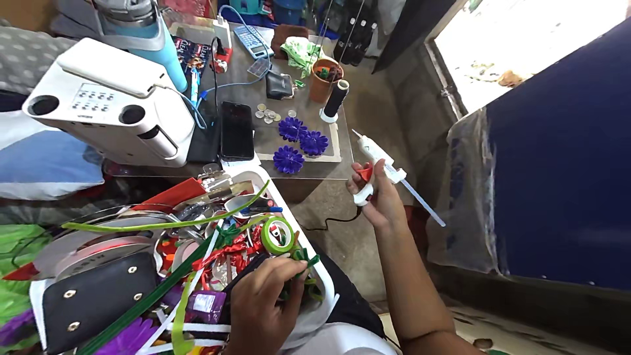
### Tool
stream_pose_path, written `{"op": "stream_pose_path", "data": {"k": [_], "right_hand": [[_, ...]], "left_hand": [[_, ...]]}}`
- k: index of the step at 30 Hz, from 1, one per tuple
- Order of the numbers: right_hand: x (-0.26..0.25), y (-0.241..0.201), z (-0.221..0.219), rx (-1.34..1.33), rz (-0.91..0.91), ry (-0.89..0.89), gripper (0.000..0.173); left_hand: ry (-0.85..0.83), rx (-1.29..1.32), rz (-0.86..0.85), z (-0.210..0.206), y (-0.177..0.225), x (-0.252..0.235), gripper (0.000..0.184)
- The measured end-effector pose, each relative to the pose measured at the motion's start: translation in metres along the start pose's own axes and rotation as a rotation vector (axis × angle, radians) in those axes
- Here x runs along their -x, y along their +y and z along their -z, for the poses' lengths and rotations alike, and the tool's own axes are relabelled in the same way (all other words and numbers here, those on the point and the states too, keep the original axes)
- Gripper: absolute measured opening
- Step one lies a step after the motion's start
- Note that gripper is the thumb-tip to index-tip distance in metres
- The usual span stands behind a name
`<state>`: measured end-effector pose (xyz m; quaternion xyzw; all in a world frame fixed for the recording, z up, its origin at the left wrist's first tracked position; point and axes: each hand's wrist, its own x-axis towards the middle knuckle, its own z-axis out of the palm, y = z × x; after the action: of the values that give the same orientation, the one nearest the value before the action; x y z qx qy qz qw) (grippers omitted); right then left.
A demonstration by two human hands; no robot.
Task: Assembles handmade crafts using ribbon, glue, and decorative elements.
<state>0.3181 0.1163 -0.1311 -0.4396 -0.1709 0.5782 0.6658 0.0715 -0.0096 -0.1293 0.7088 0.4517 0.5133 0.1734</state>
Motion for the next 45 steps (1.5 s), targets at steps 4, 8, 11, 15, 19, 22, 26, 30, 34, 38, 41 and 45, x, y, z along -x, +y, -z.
{"op": "stream_pose_path", "data": {"k": [4, 8, 11, 15, 19, 22, 26, 30, 34, 38, 41, 45], "right_hand": [[-0.024, 0.016, 0.009, -0.174, -0.099, 0.131, 0.016], [-0.039, 0.037, 0.018, -0.168, -0.086, 0.13, 0.022], [-0.045, 0.046, 0.016, -0.135, -0.053, 0.172, 0.021], [-0.045, 0.052, 0.012, -0.139, -0.026, 0.16, 0.024], [-0.052, 0.057, 0.008, -0.063, 0.089, 0.171, 0.028], [-0.067, 0.065, 0.016, 0.141, 0.254, 0.208, 0.047], [-0.075, 0.053, 0.024, 0.422, 0.175, 0.26, 0.048], [-0.069, 0.036, 0.03, 0.616, 0.031, 0.225, 0.046], [-0.064, 0.027, 0.032, 0.826, 0.007, 0.202, 0.029], [-0.062, 0.029, 0.032, 0.988, 0.089, 0.136, 0.03], [-0.063, 0.03, 0.037, 1.213, 0.233, 0.116, 0.034], [-0.055, 0.026, 0.037, 1.359, 0.453, 0.124, 0.035]], "left_hand": [[0.0, 0.0, 0.0, 0.002, 0.0, -0.001, 0.01], [0.008, -0.008, -0.004, 0.003, 0.001, -0.001, 0.01], [0.011, -0.013, -0.008, 0.004, 0.002, -0.002, 0.01], [0.009, -0.005, -0.004, 0.006, 0.002, -0.002, 0.011], [0.01, -0.002, 0.005, 0.006, 0.002, -0.001, 0.01], [0.006, -0.004, 0.01, 0.006, 0.002, 0.0, 0.01], [0.011, -0.01, 0.016, 0.01, 0.004, 0.001, 0.01], [0.011, 0.01, 0.008, 0.012, 0.006, 0.001, 0.01], [-0.011, 0.001, 0.005, 0.014, 0.01, -0.001, 0.009], [-0.009, -0.003, 0.003, 0.014, 0.01, 0.0, 0.009], [-0.011, -0.015, 0.01, 0.016, 0.011, 0.0, 0.009], [-0.007, -0.025, 0.008, 0.019, 0.012, 0.001, 0.009]]}}
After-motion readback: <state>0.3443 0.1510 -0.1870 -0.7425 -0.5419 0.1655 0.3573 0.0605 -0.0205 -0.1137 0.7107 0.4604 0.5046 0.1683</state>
